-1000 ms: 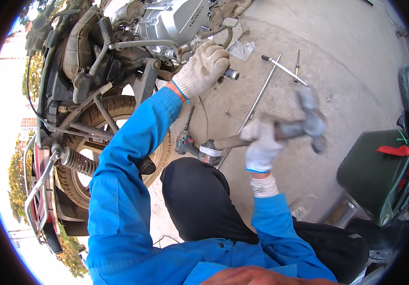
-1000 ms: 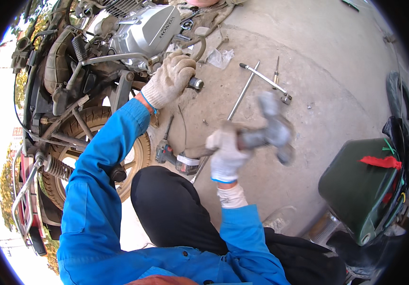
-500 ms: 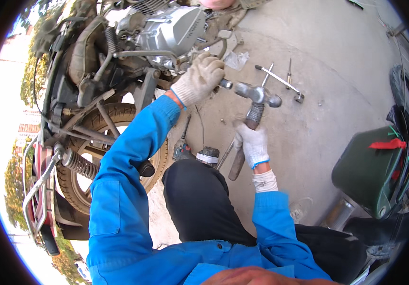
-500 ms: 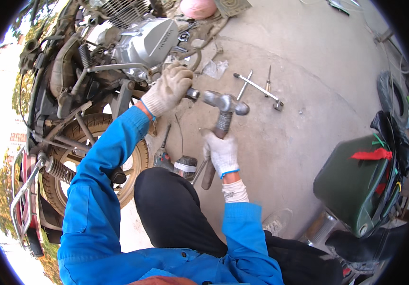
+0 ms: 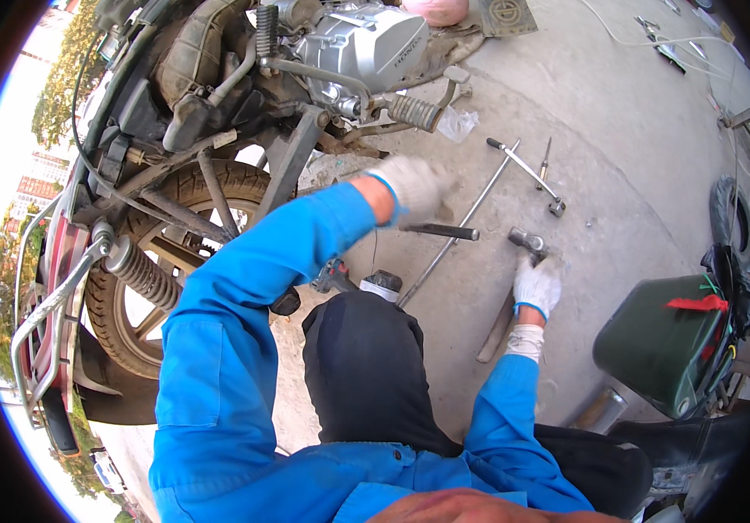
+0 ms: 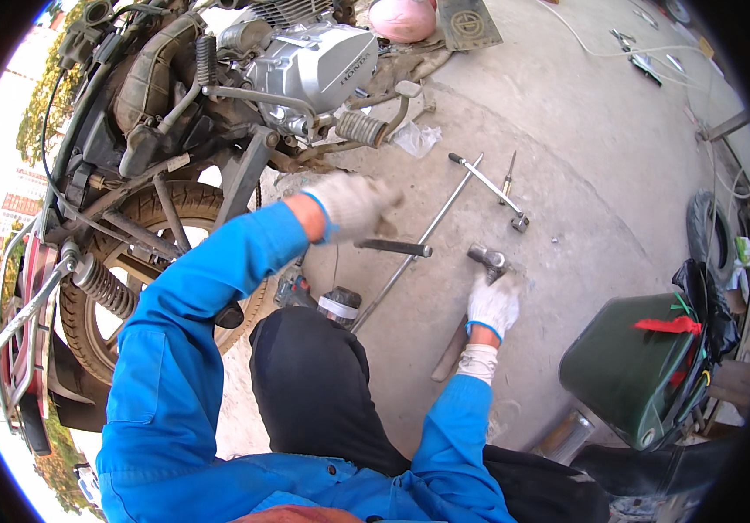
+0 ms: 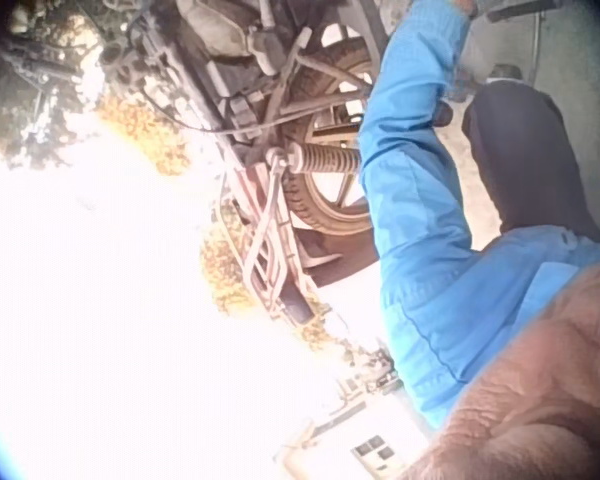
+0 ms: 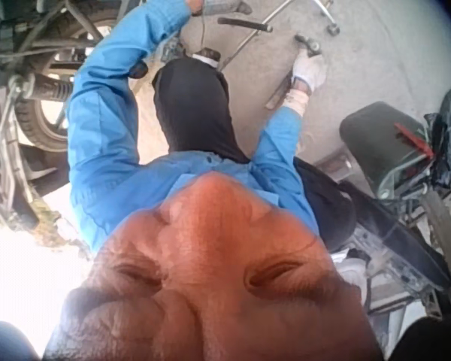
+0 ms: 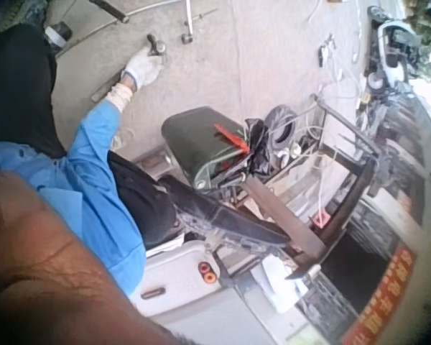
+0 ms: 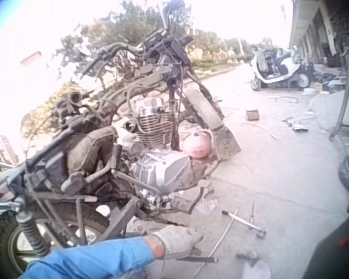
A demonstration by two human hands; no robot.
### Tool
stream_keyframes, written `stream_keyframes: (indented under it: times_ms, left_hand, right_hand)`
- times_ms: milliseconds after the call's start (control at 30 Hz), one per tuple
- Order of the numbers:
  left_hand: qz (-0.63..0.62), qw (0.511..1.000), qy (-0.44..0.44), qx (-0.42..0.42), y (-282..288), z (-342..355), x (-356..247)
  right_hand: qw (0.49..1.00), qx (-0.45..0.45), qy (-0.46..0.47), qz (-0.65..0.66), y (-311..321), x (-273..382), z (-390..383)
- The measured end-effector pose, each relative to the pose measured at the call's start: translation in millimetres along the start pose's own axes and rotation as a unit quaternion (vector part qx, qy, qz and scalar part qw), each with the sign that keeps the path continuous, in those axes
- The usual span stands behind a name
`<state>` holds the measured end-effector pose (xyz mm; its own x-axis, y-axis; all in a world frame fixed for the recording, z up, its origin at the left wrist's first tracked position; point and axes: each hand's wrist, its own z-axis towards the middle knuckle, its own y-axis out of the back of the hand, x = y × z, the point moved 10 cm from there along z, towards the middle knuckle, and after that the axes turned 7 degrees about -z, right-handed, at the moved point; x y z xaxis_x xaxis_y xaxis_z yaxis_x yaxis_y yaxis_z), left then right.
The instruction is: The person kneels beside a motorcycle and uses a hammer and wrench to adjust and tighten components near the engine and frame. They repeatedly strike parts with the hammer and use the wrench to turn fasteners.
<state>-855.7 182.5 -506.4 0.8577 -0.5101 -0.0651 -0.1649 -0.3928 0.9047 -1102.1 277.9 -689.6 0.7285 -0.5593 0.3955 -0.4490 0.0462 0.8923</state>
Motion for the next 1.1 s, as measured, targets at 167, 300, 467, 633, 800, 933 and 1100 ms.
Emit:
stream_keyframes:
  times_ms: [167,300,467,633,800,933,1100]
  left_hand:
    - [-0.018,0.892,0.167,-0.42,135.8,-91.7,69.4]
    - [-0.169,0.802,0.302,-0.487,135.0,-143.3,132.2]
    - [-0.246,0.757,0.33,-0.508,115.2,-142.4,189.0]
    - [-0.416,0.69,0.194,-0.561,101.1,-131.2,201.0]
    - [-0.45,0.668,0.144,-0.575,104.7,-130.9,193.0]
    - [-0.508,0.631,0.092,-0.579,106.9,-127.9,188.7]
    - [-0.566,0.592,0.068,-0.57,107.9,-122.1,190.6]
  right_hand:
    - [0.969,-0.059,0.075,0.229,79.3,77.6,15.6]
    - [0.933,-0.011,0.211,0.29,111.8,184.5,-7.3]
    - [0.866,0.006,0.408,0.29,159.7,298.5,-33.1]
    - [0.837,-0.039,0.522,0.162,166.1,370.2,-24.1]
    - [0.819,-0.037,0.572,-0.026,107.7,410.8,-20.7]
    - [0.789,-0.073,0.609,-0.01,94.7,422.9,-26.1]
    - [0.774,-0.088,0.627,0.013,89.4,419.1,-29.5]
